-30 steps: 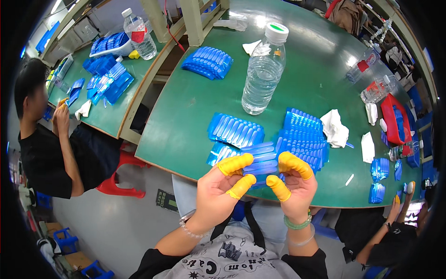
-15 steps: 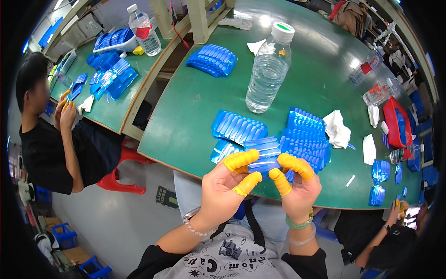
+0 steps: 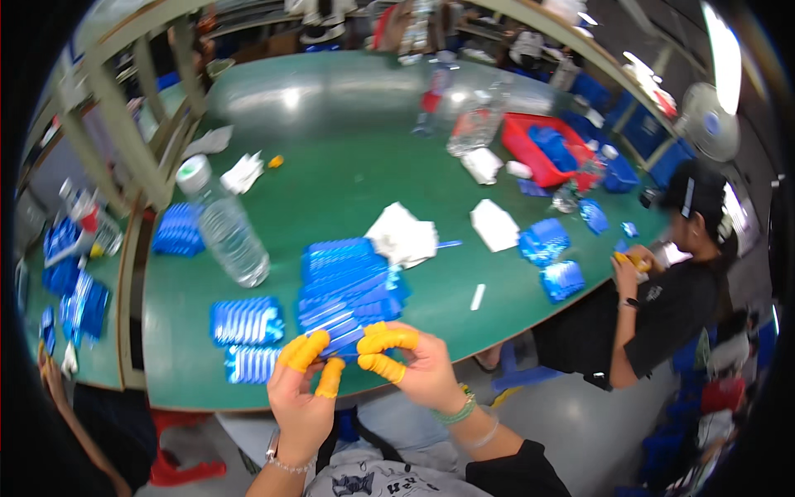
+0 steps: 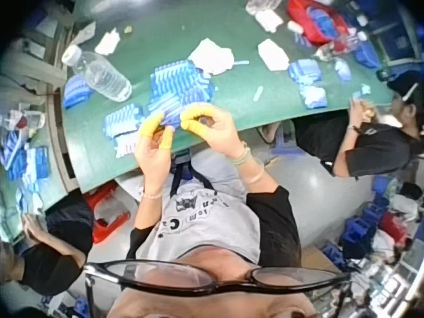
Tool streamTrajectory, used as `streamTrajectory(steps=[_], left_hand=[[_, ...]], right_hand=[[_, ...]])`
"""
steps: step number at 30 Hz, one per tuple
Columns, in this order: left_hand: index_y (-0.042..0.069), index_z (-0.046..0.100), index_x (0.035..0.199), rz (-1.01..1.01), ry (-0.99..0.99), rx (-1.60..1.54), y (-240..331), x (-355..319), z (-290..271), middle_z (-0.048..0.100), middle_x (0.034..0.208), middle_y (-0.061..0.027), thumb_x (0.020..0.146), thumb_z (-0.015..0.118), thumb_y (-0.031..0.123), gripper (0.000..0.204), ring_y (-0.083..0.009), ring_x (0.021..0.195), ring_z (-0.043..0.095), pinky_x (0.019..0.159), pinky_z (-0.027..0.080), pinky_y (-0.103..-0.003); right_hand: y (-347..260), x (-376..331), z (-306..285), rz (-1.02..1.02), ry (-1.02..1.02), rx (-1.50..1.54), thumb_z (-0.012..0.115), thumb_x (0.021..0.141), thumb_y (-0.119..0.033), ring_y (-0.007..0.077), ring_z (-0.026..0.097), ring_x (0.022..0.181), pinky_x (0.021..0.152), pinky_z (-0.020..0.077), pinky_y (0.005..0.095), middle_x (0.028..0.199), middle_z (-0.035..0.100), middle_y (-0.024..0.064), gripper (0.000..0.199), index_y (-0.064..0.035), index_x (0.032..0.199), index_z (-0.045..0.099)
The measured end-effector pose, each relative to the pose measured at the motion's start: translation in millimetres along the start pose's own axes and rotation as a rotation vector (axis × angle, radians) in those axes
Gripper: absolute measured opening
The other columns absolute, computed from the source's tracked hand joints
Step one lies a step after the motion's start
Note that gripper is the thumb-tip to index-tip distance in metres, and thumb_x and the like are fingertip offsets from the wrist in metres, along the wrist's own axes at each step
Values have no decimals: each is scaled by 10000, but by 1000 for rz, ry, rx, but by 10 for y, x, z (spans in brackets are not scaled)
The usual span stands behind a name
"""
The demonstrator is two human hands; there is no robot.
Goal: The person separates strips from blue sheets by hand and places them on the table. The person then reaches up to an overhead shelf to grab yellow finger cots and fits them onto their fingers.
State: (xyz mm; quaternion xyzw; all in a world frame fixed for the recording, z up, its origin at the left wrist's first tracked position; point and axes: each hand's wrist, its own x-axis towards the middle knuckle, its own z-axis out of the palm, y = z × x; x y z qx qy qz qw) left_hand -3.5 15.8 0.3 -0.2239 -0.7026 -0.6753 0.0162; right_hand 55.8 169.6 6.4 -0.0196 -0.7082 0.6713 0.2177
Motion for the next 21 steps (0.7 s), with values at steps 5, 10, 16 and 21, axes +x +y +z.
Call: streamTrajectory(steps=[5,10,16,21], left_hand=[[9,628,1090,226,-92,222,62,-23,330,592,1046,-141,726,695,-71,378,-214,849,630,705,549,-281],[23,631,1099,269,-169,275,119,-51,461,595,1029,-163,735,692,-38,374,-291,866,616,724,527,-340],[7,621,1114,557,-161,648,180,24,446,599,1021,-165,733,663,-43,387,-336,886,586,758,496,-372],[17,648,1058,320,-214,301,265,92,389,626,996,-171,727,689,-26,336,-331,928,600,785,503,-366]], right_hand=[[118,-242,-367,100,65,224,673,813,4,184,544,1069,926,426,317,1083,622,90,185,9,996,647],[63,-277,-546,280,64,376,636,849,-5,130,556,1021,904,449,257,1174,586,108,168,21,1015,635],[-42,-211,-508,264,86,420,607,871,-15,146,558,1042,918,443,272,1220,563,121,148,23,1012,629],[74,-197,-519,307,81,435,608,869,-20,146,565,1029,914,447,274,1174,583,113,171,27,1034,615]])
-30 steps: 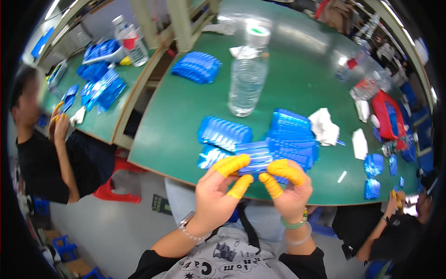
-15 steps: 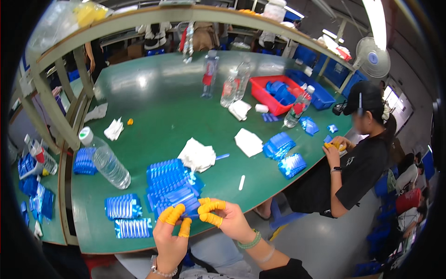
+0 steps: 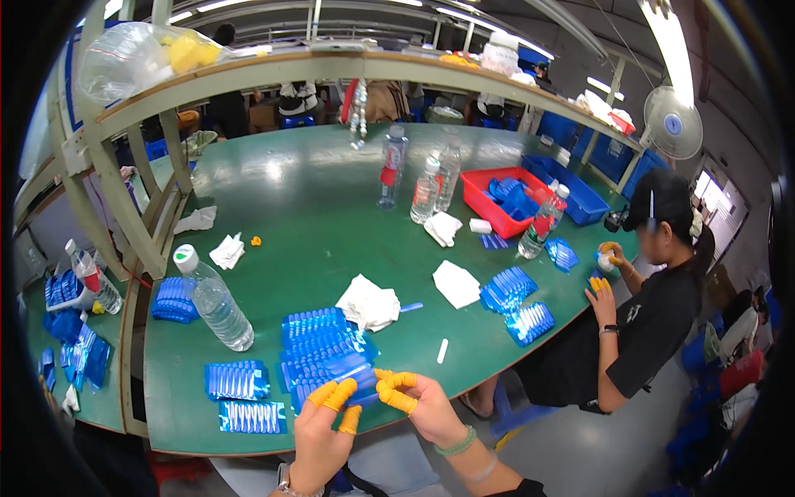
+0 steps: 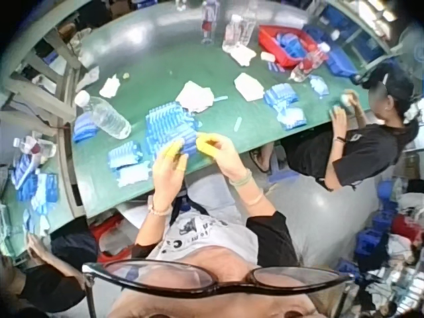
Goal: The person separates strips from blue sheets by hand and places them on the table. The person then reaches up to an overhead shelf to grab yellow finger cots and fits them onto their fingers.
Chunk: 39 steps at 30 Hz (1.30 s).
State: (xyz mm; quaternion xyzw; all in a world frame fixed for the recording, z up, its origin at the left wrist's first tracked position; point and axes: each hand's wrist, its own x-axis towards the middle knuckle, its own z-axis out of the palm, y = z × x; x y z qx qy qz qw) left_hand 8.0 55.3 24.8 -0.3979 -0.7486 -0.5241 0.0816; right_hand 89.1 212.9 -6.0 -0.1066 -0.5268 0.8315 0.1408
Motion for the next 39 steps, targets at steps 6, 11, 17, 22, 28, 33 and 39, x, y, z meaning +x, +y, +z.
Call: streamTrajectory(steps=[6,11,17,22,28,33,39], left_hand=[[3,643,1047,-74,-17,-139,27,-38,-104,636,1015,-157,750,705,3,304,-260,901,639,751,529,-310],[8,630,1081,-251,-17,-382,-17,-51,-103,619,1090,-125,766,707,24,324,-186,891,637,753,537,-285],[11,579,1180,-386,-115,-654,61,97,-201,526,1177,-68,752,711,-34,450,-135,999,529,830,492,-255],[15,563,1209,-450,-91,-801,9,50,-247,505,1192,-62,753,699,-59,481,-136,1046,510,847,499,-261],[14,554,1223,-446,-64,-770,3,-52,-271,498,1194,-72,746,699,-71,506,-148,1047,512,854,514,-278],[-10,546,1222,-456,-19,-851,9,-122,-217,490,1208,-83,736,702,-84,515,-157,1048,506,838,526,-285],[-16,542,1223,-432,-7,-828,-24,-137,-183,489,1214,-88,737,695,-94,516,-164,1052,506,851,527,-293]], right_hand=[[-20,-13,85,44,27,-14,607,865,-10,139,592,956,887,460,262,1015,635,72,189,25,1050,601],[-94,9,135,-22,48,-17,615,855,-6,137,594,927,871,469,269,1001,635,71,183,26,1035,608],[-345,42,301,-69,115,-63,653,820,6,120,592,834,786,468,248,912,640,57,131,24,947,622],[-399,67,442,-86,129,-89,651,812,25,125,583,839,788,455,244,927,627,65,97,22,899,608],[-334,56,489,-53,86,-51,637,813,33,123,561,834,780,438,238,923,604,72,100,19,895,582],[-256,6,464,-68,100,-15,619,807,38,119,553,818,755,436,235,916,597,73,122,6,898,543],[-189,26,473,-89,119,16,614,806,44,119,556,818,760,437,235,918,598,71,130,3,904,540]])
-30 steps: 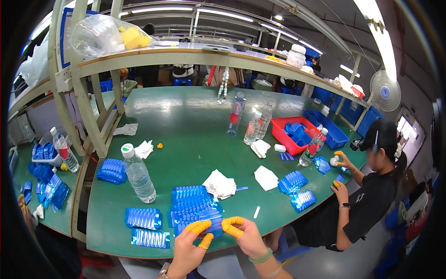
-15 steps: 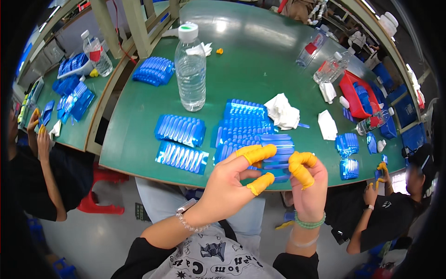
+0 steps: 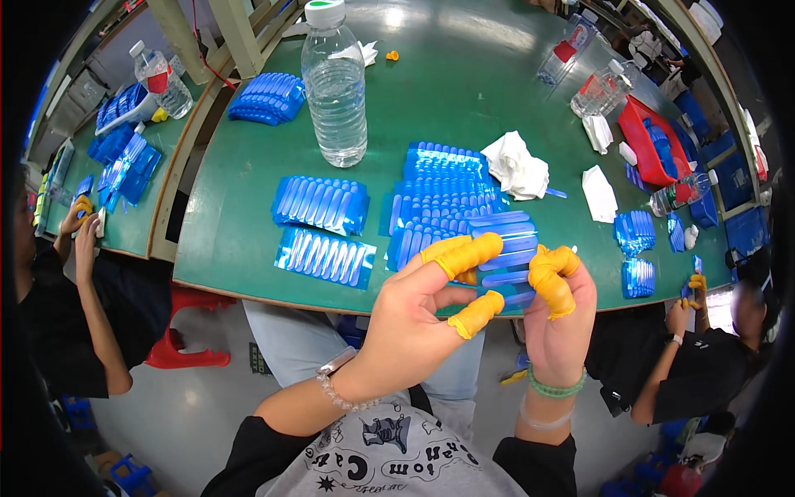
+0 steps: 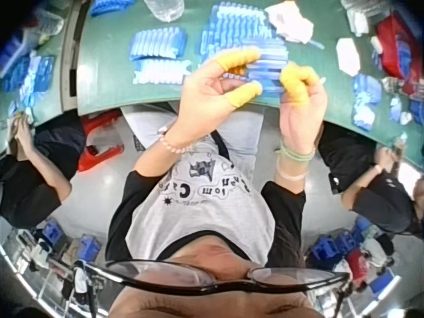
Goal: The person separates strips from blue sheets by hand and places them on the table. The person then reaches up to an overhead shelf to grab yellow finger cots and fits them onto their fingers.
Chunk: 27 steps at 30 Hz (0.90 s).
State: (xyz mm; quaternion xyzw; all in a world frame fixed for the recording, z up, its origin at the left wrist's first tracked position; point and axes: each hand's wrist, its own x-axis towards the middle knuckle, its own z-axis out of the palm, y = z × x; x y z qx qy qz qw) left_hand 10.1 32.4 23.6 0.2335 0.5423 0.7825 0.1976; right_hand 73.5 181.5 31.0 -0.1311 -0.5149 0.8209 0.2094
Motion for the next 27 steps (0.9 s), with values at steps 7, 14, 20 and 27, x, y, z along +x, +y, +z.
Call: streamTrajectory(steps=[7,14,20,27], left_hand=[[-23,540,1222,4,2,-22,-20,23,13,485,1221,-93,739,690,-99,511,-171,1072,510,854,529,-302],[-42,564,1180,31,54,-30,-124,39,9,522,1174,-81,789,637,-106,403,-138,948,521,818,484,-266],[-37,592,1151,90,120,-5,-189,48,-22,562,1125,-92,821,629,-57,332,-128,920,554,826,471,-260],[-51,587,1139,117,168,14,-184,71,-50,567,1119,-84,806,634,-81,338,-119,903,538,811,450,-249]], right_hand=[[37,16,-8,-52,13,-33,634,803,44,120,563,846,794,440,248,927,604,61,128,1,901,566],[50,42,-9,-52,31,-131,653,801,35,115,565,857,802,441,248,934,607,59,121,-3,885,576],[45,93,-39,-208,9,-271,640,825,19,151,587,911,843,451,276,977,616,82,130,13,946,592],[-93,176,-169,-420,202,-332,596,882,-92,198,584,1019,862,435,283,1107,615,139,472,2,1302,401]])
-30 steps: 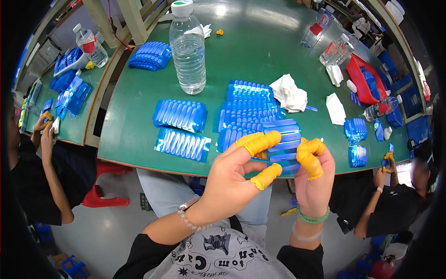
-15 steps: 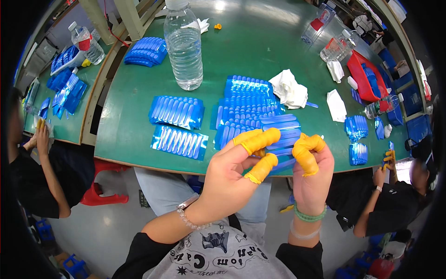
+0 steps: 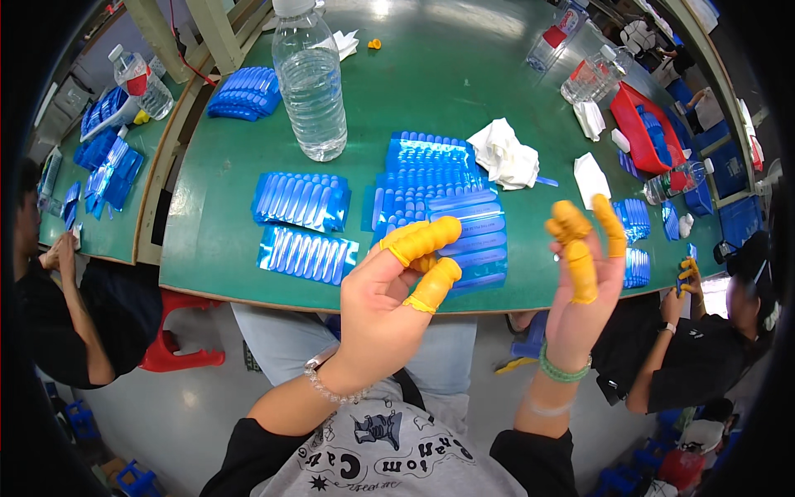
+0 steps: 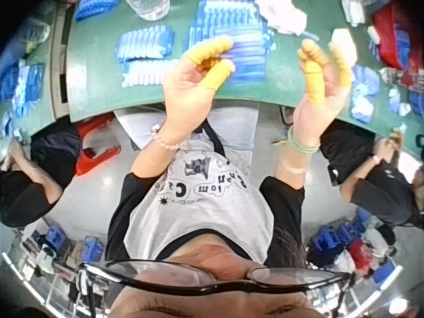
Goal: The person separates strips from blue sheets by hand and places them on the table. The person then reaches up to an overhead shelf to grab yellow finger cots and fits them onto their fingers.
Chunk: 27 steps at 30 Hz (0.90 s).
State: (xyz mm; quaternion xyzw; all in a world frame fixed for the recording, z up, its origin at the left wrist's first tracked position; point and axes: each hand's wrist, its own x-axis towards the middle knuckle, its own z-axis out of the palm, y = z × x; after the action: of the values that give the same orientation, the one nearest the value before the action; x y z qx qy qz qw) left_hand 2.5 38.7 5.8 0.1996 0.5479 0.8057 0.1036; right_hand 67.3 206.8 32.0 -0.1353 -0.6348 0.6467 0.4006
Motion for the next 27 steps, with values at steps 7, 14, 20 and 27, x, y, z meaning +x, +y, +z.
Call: streamTrajectory(steps=[7,14,20,27], left_hand=[[-22,582,1158,84,-48,84,-87,-49,58,554,1128,-83,811,627,-68,353,-136,945,545,833,465,-261],[-5,540,1181,56,-39,-98,-173,-29,50,555,1093,-62,786,642,-95,417,-126,930,550,809,490,-273],[0,535,1154,-27,-45,-191,-230,-37,69,566,1095,-58,761,658,-124,430,-119,869,563,779,497,-261],[-13,490,1170,-117,20,-225,-328,-132,48,570,1098,-113,746,654,-154,475,-183,947,606,828,526,-317]], right_hand=[[44,-135,110,352,-411,155,691,762,75,133,585,906,857,452,296,1070,617,121,716,-8,1364,312],[112,-203,140,199,-420,77,672,774,87,126,590,889,835,464,277,1022,629,110,706,-3,1363,294],[140,-169,185,318,-319,106,677,779,65,117,582,869,828,461,273,1021,621,98,674,-4,1347,321],[298,-231,95,246,-365,86,685,773,62,102,566,862,794,456,240,1110,567,82,624,21,1318,386]])
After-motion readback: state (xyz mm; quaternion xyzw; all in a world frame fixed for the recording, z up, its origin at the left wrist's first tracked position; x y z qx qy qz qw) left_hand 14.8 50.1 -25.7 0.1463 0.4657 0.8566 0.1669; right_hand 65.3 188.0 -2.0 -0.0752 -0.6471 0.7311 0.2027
